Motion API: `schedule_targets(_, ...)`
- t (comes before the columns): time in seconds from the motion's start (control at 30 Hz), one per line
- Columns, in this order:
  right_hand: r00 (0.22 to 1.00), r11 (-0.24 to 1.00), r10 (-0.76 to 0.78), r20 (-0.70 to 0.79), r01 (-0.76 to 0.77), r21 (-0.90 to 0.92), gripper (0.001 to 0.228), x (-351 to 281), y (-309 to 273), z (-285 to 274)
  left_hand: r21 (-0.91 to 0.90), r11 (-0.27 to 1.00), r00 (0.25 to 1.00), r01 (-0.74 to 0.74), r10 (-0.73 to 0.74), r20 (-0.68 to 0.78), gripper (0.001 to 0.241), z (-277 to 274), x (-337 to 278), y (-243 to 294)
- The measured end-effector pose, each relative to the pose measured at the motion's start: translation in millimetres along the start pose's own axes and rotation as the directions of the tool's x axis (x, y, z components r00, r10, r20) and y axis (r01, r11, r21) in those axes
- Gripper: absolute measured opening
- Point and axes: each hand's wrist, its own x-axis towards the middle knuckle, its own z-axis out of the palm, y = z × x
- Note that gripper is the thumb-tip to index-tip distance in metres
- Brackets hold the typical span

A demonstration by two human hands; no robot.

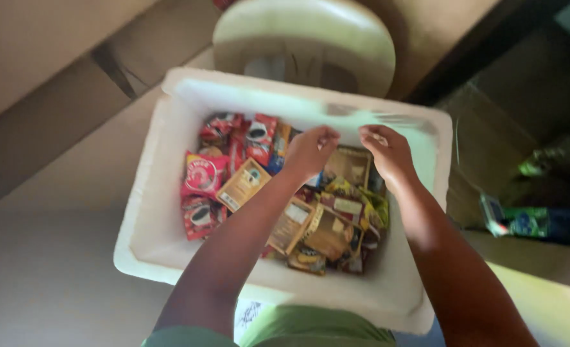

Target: The recorder is taking various packets of coffee, milk powder, and noodles from a styrofoam cooler and placing them onto a shelf.

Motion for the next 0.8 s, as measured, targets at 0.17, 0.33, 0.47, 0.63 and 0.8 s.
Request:
schedule_targets(0.17, 0.988, 0.914, 0.157, -0.007, -0.148, -0.377, 0.045, -15.6, 109.1, -19.6, 0.437, 0.899, 0.963, 0.016, -0.132, 0.237, 0.039, 28.9, -43.1, -38.0)
schedule_targets(0.33, 0.970, 0.740, 0.219, 0.104, -0.096, -0.666, 0.059, -31.3, 123.7, -2.2, 0.628, 0.763, 0.885, -0.156, -0.173, 0.431, 0.066, 47.4, -93.6, -64.3)
schedule_targets(0.47, 0.961, 0.641, 0.227, 0.159, -0.024, -0.767, 0.055, -24.1, 159.4, -2.8, 0.573, 0.784, 0.748, -0.238, -0.228, 0.623, 0.055, 36.8, -97.2, -70.3)
schedule_targets(0.63, 0.891, 0.462, 0.417, 0.181, -0.036, -0.886, 0.072, -15.9, 181.2, 0.3, 0.545, 0.807, 0.643, -0.229, -0.294, 0.707, 0.050, 24.9, -98.7, -60.3)
schedule_targets(0.8, 0.834, 0.392, 0.543, 0.098, -0.149, -0.908, 0.044, -27.8, 115.4, 8.5, 0.553, 0.788, 0.717, -0.271, -0.218, 0.662, 0.066, 28.7, -113.3, -45.4)
